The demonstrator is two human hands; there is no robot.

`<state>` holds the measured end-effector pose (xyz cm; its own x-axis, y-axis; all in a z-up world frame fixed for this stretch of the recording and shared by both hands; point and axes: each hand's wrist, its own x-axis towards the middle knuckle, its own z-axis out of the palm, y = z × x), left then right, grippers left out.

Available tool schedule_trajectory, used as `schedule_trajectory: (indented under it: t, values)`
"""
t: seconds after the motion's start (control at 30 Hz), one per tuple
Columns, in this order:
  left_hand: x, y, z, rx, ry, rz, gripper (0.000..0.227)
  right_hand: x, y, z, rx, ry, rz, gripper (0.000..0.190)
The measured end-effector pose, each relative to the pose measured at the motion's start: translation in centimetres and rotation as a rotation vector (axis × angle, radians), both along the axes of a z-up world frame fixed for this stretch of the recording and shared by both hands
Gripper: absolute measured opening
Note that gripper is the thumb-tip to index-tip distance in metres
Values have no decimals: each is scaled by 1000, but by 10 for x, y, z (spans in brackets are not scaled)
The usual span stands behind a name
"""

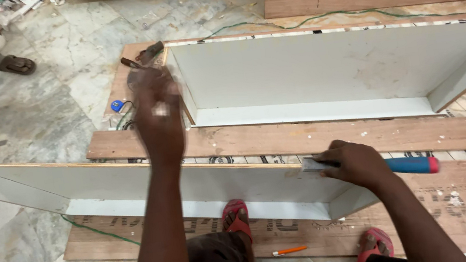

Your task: The person uses a metal scraper to remove excess glue or residue from the edges of a white wooden cabinet frame. The person works along the top and side edges of the frame, which is resting on a wooden plank on the floor.

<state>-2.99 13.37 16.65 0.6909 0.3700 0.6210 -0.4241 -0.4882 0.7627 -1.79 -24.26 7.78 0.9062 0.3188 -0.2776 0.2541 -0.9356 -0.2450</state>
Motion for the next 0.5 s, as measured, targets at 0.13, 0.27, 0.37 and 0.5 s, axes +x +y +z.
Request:
schedule_trajectory:
  t: [0.13,0.27,0.37,0.5]
  values:
    - [12,-45,-86,433,421,-195,41,-3,15,-10,38,-20,67,43]
    - [6,-44,-140,723,919,-536,60,-5,0,-8,61,-35,69,43]
    - [10,-30,-145,775,1069,-439,53,-3,-13,1,56,-24,38,43]
    - [8,-12,-154,545,986,-501,45,-4,-3,-2,50,-43,58,43]
